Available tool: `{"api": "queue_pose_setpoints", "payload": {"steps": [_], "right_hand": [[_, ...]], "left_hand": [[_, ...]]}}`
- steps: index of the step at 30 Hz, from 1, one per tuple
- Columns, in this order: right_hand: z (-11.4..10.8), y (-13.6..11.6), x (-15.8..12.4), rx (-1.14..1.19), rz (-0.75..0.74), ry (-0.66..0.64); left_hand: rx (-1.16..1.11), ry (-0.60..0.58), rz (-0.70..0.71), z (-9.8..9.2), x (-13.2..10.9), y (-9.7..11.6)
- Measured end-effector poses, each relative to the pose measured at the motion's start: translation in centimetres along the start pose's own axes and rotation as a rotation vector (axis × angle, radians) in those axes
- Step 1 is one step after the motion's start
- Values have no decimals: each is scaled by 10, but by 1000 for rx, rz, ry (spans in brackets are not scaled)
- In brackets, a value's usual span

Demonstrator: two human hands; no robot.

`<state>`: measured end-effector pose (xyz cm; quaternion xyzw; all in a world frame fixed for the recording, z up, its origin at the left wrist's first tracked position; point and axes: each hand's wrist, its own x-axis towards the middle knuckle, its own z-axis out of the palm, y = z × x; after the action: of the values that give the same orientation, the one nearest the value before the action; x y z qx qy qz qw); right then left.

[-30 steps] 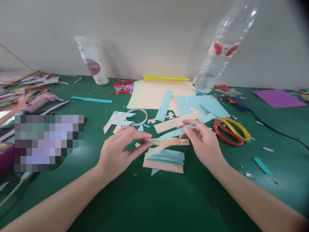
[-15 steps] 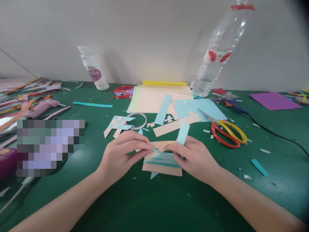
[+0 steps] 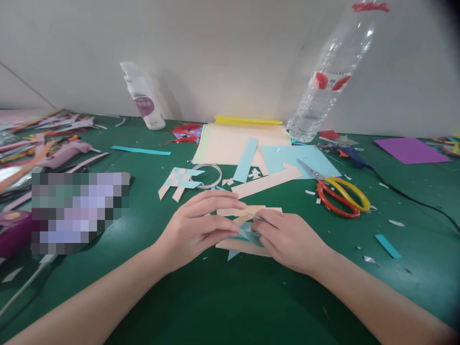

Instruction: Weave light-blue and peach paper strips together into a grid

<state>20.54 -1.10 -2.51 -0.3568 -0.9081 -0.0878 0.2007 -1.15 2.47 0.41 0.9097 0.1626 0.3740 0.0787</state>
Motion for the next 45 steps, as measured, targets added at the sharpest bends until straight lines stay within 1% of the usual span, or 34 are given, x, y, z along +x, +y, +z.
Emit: {"api": "queue_pose_setpoints", "payload": {"steps": [5, 8, 10, 11, 13, 15, 16, 17, 19, 21, 23, 27, 30, 32, 36, 45], "right_hand": [[1, -5, 1, -8, -15, 19], [0, -8, 3, -2, -27, 10], [-2, -8, 4, 12, -12, 39], [-3, -8, 3, 34, 2, 78], [-5, -6, 3, 126, 35, 197], [-6, -4, 3, 258, 113, 289], [-6, -4, 3, 321, 177, 300], [-6, -4, 3, 378, 251, 284], [-6, -4, 4, 474, 404, 212], [-5, -4, 5, 574, 514, 146], [-4, -3, 6, 678, 582, 121], [-2, 1, 7, 833, 654, 131], [1, 4, 7, 965, 726, 143], [3, 6, 7, 1027, 791, 164], [6, 8, 8, 1064, 885, 218], [5, 9, 9, 1042, 930, 235]], "left_hand": [[-13, -27, 40, 5, -4, -1], [8, 0, 7, 7, -6, 0], [35, 38, -60, 6, -6, 0], [47, 62, -105, 5, -5, 0], [63, 117, -220, 3, -5, 1], [72, 153, -363, 2, -5, 1], [70, 161, -433, 1, -6, 2], [64, 165, -493, 1, -6, 2], [28, 171, -565, 0, -7, 3], [-19, 175, -587, 0, -8, 3], [-49, 183, -583, 1, -9, 2], [-57, 201, -589, 1, -10, 2], [-68, 213, -632, 2, -11, 1], [-76, 199, -665, 2, -10, 0], [-94, 173, -715, 3, -9, -2], [-148, 167, -765, 3, -6, -4]]}}
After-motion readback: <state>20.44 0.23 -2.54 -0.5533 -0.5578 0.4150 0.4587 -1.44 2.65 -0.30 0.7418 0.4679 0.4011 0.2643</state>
